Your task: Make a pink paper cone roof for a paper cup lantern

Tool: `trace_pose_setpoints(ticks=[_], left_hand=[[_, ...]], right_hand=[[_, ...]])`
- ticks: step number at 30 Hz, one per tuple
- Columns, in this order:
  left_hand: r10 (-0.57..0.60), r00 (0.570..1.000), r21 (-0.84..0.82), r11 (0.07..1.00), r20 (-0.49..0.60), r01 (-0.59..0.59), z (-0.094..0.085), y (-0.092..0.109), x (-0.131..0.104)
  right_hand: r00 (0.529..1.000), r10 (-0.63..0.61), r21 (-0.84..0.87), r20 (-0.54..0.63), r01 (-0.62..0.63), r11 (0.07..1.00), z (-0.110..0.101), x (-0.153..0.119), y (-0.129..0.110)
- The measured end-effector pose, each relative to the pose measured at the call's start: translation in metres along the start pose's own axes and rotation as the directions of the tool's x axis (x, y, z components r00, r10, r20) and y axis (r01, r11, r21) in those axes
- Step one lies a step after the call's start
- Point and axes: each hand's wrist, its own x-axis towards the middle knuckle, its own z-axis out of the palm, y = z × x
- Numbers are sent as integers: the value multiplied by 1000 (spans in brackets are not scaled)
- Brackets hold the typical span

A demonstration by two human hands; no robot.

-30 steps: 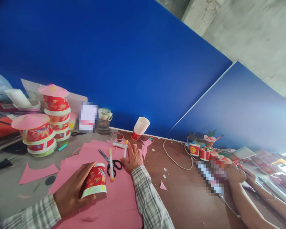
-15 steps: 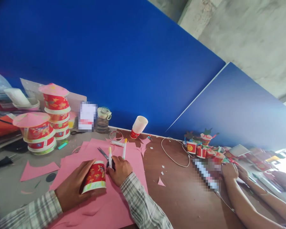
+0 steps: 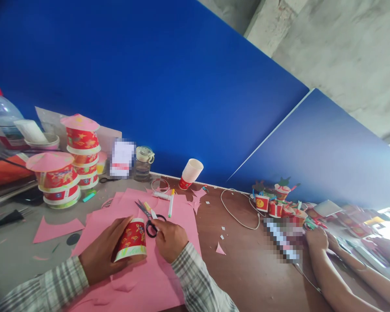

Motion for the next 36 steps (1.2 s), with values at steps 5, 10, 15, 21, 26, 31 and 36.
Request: trace_pose_setpoints(ticks=[5, 10, 15, 21, 26, 31, 36], left_hand=[[-23, 999, -32, 999, 38, 24, -4, 3, 2], [-31, 997, -62, 997, 74, 35, -8, 7, 4], [-15, 1000, -86, 996, 27, 17, -8, 8, 5], [18, 1000, -80, 997, 9, -17, -8, 8, 4], [41, 999, -34, 999, -2, -41, -7, 6, 3], [36, 999, 2, 999, -1, -36, -7, 6, 3], [25, 1000, -2, 1000, 8, -25, -8, 7, 2]], right_hand=[[1000, 4, 526, 11, -10, 851, -30, -14, -6], [996, 91, 891, 3, -43, 451, -34, -25, -28], [943, 271, 856, -193, 26, 517, -5, -27, -25], [952, 193, 902, -236, 140, 408, 8, -25, -24], [956, 216, 873, -197, 71, 482, 15, -29, -23], [944, 278, 843, -178, 0, 538, 26, -35, -18], [932, 310, 844, -186, -10, 536, 30, -38, -20]])
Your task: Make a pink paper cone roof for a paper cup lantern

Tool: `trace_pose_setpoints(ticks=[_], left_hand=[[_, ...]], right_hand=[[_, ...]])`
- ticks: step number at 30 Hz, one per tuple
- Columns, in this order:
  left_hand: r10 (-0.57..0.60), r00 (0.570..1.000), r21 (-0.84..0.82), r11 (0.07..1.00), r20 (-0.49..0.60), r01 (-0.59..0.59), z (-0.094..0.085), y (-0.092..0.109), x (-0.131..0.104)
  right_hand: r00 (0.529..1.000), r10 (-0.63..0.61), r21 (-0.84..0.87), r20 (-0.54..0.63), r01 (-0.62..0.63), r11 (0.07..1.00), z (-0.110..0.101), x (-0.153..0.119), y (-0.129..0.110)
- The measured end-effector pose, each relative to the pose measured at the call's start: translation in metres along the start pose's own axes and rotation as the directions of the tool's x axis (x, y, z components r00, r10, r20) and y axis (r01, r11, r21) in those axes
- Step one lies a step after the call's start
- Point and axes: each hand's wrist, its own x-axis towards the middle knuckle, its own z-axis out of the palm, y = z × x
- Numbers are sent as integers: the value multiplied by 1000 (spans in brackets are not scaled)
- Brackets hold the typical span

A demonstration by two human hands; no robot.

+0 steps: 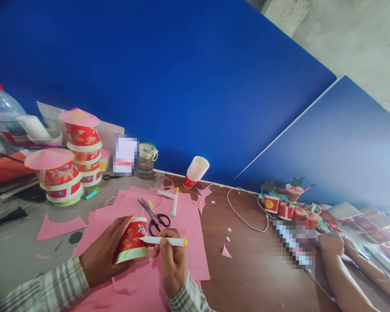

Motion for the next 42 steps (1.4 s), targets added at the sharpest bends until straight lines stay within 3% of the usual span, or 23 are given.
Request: trace_pose_setpoints(ticks=[15, 42], left_hand=[[-8, 1000, -7, 1000, -10, 8, 1, -1, -1], [2, 1000, 7, 1000, 1, -3, 2, -2, -1]], right_hand=[[999, -28, -91, -46, 23, 996, 2, 1, -6], [999, -17, -70, -29, 14, 997, 0, -1, -2]])
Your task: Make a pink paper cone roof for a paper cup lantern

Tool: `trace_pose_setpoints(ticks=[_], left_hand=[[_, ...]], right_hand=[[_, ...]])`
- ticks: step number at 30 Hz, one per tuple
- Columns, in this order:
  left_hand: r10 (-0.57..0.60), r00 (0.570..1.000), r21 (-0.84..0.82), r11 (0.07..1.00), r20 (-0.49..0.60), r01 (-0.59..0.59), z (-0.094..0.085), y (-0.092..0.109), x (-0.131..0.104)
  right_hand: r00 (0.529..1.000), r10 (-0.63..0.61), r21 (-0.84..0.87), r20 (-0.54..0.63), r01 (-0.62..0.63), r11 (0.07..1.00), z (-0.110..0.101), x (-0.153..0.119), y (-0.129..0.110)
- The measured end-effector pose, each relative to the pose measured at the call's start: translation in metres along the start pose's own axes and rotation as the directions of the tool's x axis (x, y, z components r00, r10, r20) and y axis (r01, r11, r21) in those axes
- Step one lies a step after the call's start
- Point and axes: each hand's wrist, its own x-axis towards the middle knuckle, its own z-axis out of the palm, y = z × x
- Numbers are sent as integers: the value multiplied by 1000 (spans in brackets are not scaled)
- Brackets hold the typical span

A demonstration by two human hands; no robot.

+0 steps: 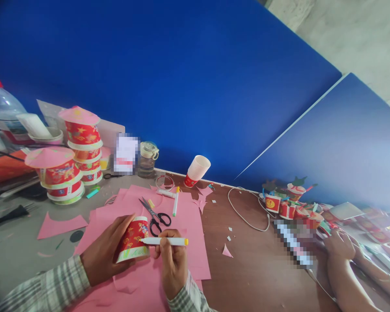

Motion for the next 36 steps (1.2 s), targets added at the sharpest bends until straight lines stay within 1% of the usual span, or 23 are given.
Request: trace_pose_setpoints(ticks=[4, 9, 16, 21, 27, 30, 36], left_hand=[[-22, 1000, -4, 1000, 9, 22, -1, 0, 1], [-6, 1000, -20, 1000, 17, 6, -1, 0, 0], [-18, 1000, 7, 1000, 3, 18, -2, 1, 0], [-8, 1000, 5, 1000, 1, 8, -2, 2, 1], [-17, 1000, 2, 1000, 21, 17, -2, 1, 1], [-5, 1000, -2, 1000, 16, 5, -2, 1, 2], [-33, 999, -31, 999, 41, 34, -2, 2, 2]], right_hand=[[1000, 13, 34, -16, -12, 999, 0, 1, 2], [1000, 2, -16, 3, -2, 1000, 1, -1, 0], [999, -18, 4, -43, 18, 1000, 1, 4, 0], [1000, -18, -22, -17, 18, 1000, 2, 1, -4], [999, -22, -11, -41, 21, 1000, 2, 2, -3], [1000, -17, -27, -20, 16, 1000, 3, 0, -4], [998, -57, -57, -36, 55, 997, 3, -3, -7]])
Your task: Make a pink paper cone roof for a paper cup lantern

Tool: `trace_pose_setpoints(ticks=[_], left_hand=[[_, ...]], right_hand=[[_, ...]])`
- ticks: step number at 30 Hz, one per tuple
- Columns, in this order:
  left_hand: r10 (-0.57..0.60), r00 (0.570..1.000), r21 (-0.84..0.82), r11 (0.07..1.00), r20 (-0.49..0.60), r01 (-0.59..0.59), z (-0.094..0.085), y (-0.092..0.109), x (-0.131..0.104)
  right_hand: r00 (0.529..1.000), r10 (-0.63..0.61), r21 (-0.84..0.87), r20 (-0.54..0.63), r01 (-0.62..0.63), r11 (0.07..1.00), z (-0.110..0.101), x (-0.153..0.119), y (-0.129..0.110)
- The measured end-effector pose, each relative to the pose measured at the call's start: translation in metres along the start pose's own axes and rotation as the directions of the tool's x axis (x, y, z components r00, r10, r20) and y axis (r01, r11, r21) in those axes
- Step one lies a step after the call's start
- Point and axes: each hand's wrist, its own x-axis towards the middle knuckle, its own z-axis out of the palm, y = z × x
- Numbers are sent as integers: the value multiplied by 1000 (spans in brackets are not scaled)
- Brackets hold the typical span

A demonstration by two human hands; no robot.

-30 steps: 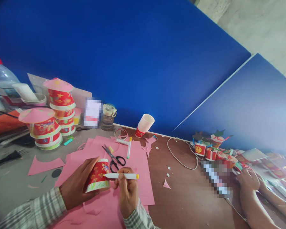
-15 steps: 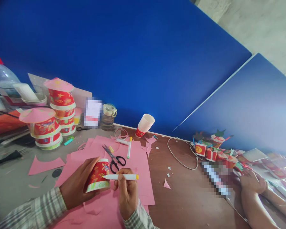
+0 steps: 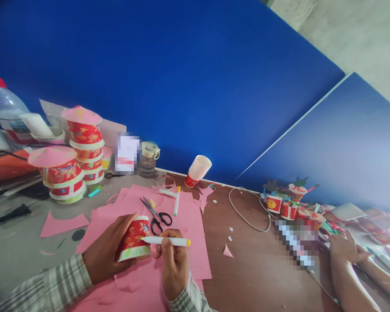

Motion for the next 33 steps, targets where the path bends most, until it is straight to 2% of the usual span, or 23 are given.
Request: trace_pose_setpoints(ticks=[11, 18, 25, 33], left_hand=[[34, 999, 5, 999, -33, -34, 1, -1, -1], [24, 1000, 5, 1000, 8, -24, 0, -1, -1], [61, 997, 36, 998, -51, -59, 1, -1, -2], [50, 998, -7, 999, -30, -50, -4, 3, 0]], right_hand=[[994, -46, -103, 99, 56, 993, 4, -3, -7], [992, -94, -165, 90, 108, 980, 4, -4, -12], [994, -68, -174, 85, 82, 981, 4, -5, -4], [991, -110, -178, 77, 122, 976, 3, -4, -12]])
